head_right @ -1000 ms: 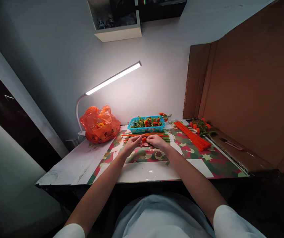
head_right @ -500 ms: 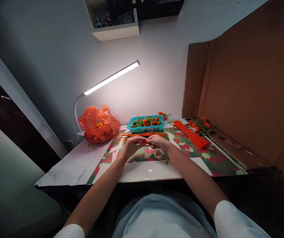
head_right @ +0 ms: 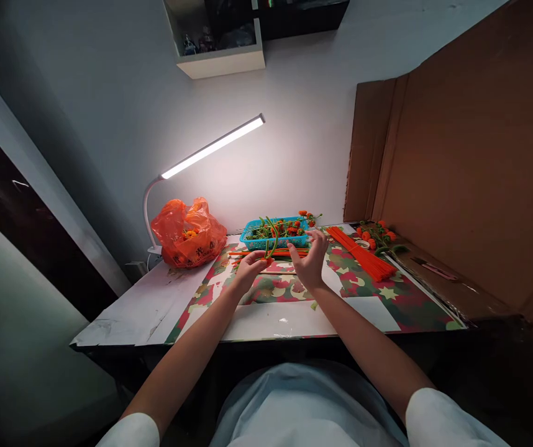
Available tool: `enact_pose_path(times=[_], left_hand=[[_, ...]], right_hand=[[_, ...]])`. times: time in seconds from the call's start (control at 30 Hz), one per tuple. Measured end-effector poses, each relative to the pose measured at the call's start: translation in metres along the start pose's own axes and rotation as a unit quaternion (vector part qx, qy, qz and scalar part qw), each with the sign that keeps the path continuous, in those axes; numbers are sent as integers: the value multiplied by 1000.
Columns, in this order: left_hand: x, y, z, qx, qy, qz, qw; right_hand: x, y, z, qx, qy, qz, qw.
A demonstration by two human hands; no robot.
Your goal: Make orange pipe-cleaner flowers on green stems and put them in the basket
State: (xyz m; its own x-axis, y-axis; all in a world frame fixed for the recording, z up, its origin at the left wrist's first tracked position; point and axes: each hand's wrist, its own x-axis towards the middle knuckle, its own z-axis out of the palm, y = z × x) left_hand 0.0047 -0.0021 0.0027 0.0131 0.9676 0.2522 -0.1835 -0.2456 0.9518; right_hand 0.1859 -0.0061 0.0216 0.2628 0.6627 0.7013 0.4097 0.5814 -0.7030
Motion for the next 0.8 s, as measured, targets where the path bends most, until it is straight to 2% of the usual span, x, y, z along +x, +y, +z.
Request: enact_pose_path(times=[0.03,0.07,0.1,0.13,0.17,0.23,0.4,0.5,0.63,0.73,0.8], left_hand=[[1,0,-1,-12,-2,-10,1000],[1,-1,-1,-21,-7,-16,1000],[1,-1,-1,-26,-14,-19,999],[1,-2,0,-29,-24,-19,999],[0,-2,0,-28,-36,-17,999],[0,-3,1,-23,-61,-15,998],[0,-3,0,-38,-115,-50,991],[-1,-2,0,-41,-117,-56,991],[-4,0,4,-26,-120,-28,992],[-6,1,6,2,-126,-5,992],[-7,2,7,26,-125,5,992]], right_hand=[[-2,2,3,32,-37,37,998],[-5,5,8,73,-110,69,989],[-7,8,13,114,-194,91,970],[-9,10,18,152,-251,101,951],[-11,12,22,182,-279,102,937],[-13,14,28,205,-288,99,930],[-15,12,25,184,-264,59,945],[-13,11,19,161,-291,11,943],[-10,13,14,114,-331,-32,936],[-9,16,14,87,-337,-31,937],[-8,19,16,92,-345,-2,934]])
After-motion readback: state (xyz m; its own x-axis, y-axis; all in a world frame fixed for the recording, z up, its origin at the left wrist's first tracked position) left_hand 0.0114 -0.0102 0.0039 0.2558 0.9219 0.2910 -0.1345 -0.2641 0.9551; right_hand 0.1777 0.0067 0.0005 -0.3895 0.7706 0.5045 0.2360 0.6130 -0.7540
